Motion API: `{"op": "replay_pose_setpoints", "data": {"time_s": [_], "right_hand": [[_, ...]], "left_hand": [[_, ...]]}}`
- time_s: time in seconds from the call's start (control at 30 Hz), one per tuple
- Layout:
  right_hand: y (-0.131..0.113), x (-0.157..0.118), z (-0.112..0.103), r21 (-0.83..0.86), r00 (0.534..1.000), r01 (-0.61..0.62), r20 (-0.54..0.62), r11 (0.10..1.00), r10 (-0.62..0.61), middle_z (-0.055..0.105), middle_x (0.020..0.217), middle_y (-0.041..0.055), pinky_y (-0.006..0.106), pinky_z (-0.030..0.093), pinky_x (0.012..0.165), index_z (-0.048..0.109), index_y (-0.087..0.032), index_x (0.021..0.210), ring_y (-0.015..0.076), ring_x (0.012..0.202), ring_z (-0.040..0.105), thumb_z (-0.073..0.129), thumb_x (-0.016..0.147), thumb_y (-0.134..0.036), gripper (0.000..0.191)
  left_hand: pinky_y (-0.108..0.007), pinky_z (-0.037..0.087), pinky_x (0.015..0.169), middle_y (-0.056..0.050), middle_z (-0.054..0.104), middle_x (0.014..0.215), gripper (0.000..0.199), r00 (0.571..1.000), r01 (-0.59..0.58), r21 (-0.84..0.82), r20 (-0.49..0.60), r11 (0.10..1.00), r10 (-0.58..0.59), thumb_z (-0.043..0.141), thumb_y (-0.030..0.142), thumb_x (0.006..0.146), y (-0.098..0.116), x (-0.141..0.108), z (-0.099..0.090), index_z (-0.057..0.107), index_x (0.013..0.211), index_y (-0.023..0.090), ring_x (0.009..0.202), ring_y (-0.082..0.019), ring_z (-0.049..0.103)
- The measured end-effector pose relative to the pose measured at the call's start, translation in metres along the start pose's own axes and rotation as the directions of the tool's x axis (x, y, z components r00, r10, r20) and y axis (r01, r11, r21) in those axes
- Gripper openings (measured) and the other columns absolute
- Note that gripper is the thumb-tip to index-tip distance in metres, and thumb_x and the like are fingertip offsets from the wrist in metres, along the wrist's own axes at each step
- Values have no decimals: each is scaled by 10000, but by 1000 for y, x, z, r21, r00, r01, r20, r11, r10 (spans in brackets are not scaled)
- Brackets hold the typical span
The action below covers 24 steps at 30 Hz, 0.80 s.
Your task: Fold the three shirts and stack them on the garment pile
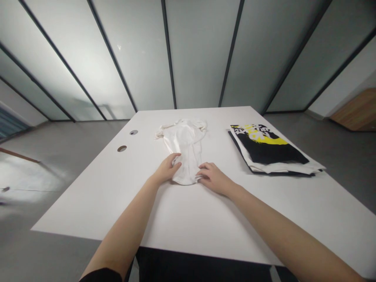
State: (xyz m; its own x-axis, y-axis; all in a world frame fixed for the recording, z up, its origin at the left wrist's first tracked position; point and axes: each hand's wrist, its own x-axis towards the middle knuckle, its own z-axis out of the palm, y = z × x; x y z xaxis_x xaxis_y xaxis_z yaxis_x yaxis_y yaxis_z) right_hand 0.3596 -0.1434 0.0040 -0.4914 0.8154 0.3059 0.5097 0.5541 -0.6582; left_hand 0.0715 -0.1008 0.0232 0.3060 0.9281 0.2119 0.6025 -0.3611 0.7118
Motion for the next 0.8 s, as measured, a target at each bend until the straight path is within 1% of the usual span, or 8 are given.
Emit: {"op": "replay_pose_setpoints", "data": {"time_s": [0.1, 0.17, 0.23, 0.3, 0.4, 0.5, 0.6, 0.8], "right_hand": [[5, 4, -6, 229, 975, -131, -146, 965, 167, 711, 893, 50, 430, 534, 879, 749, -268, 912, 272, 891, 639, 720, 931, -378, 116], [7, 5, -10, 486, 921, -198, -204, 851, 331, 666, 806, 0, 361, 522, 762, 678, -271, 900, 228, 776, 607, 703, 937, -468, 202], [6, 6, -12, 647, 893, -204, -185, 735, 411, 651, 793, -23, 318, 503, 711, 637, -268, 893, 203, 748, 594, 716, 917, -532, 276], [2, 5, -13, 670, 912, -208, -131, 713, 389, 662, 807, -27, 300, 497, 712, 644, -257, 891, 192, 763, 598, 780, 865, -533, 309], [-5, 3, -10, 627, 944, -220, -55, 748, 324, 662, 785, -27, 289, 486, 690, 651, -243, 856, 177, 735, 585, 840, 821, -514, 332], [-5, 3, -8, 644, 924, -189, -139, 742, 356, 627, 726, -38, 277, 479, 642, 594, -253, 811, 163, 685, 569, 814, 850, -543, 366], [7, 5, -12, 687, 832, -129, -317, 715, 455, 670, 775, -25, 286, 530, 669, 570, -264, 849, 178, 737, 642, 800, 849, -553, 370], [43, 9, -27, 766, 553, -4, -535, 643, 639, 672, 871, -48, 264, 555, 611, 543, -296, 944, 180, 785, 686, 766, 821, -478, 313]], "left_hand": [[-398, 521, 935, -93, 688, 1105, 276, 996, -81, 98, -41, 992, 85, 585, 453, 978, 9, -2, -3, 656, 1087, 210, 1006, -247, 628], [-403, 505, 936, -73, 665, 975, 309, 987, -158, 158, 66, 975, 149, 665, 533, 941, 17, -4, -4, 632, 909, 227, 978, -257, 612], [-415, 496, 950, -70, 675, 1003, 396, 954, -247, 196, 224, 949, 202, 776, 606, 860, 27, -8, 2, 656, 935, 236, 1012, -278, 618], [-440, 489, 983, -87, 683, 1145, 516, 943, -268, 275, 270, 923, 194, 848, 639, 790, 36, -11, 13, 682, 1086, 250, 1106, -315, 620], [-468, 475, 1019, -123, 664, 1231, 467, 991, -112, 453, 114, 884, 68, 799, 568, 872, 38, -7, 30, 664, 1176, 240, 1183, -346, 613], [-451, 478, 1002, -134, 679, 1138, 192, 994, 103, 523, -71, 846, -77, 603, 398, 1023, 23, 3, 28, 659, 1092, 227, 1136, -326, 642], [-439, 489, 959, -142, 689, 1115, 124, 960, 258, 506, -230, 823, -159, 557, 265, 1003, 0, 10, 5, 633, 1092, 227, 1084, -321, 662], [-402, 473, 860, -108, 705, 1015, 232, 874, 441, 394, -392, 806, -287, 579, 108, 839, -36, 4, -41, 573, 1014, 260, 1032, -328, 679]]}}
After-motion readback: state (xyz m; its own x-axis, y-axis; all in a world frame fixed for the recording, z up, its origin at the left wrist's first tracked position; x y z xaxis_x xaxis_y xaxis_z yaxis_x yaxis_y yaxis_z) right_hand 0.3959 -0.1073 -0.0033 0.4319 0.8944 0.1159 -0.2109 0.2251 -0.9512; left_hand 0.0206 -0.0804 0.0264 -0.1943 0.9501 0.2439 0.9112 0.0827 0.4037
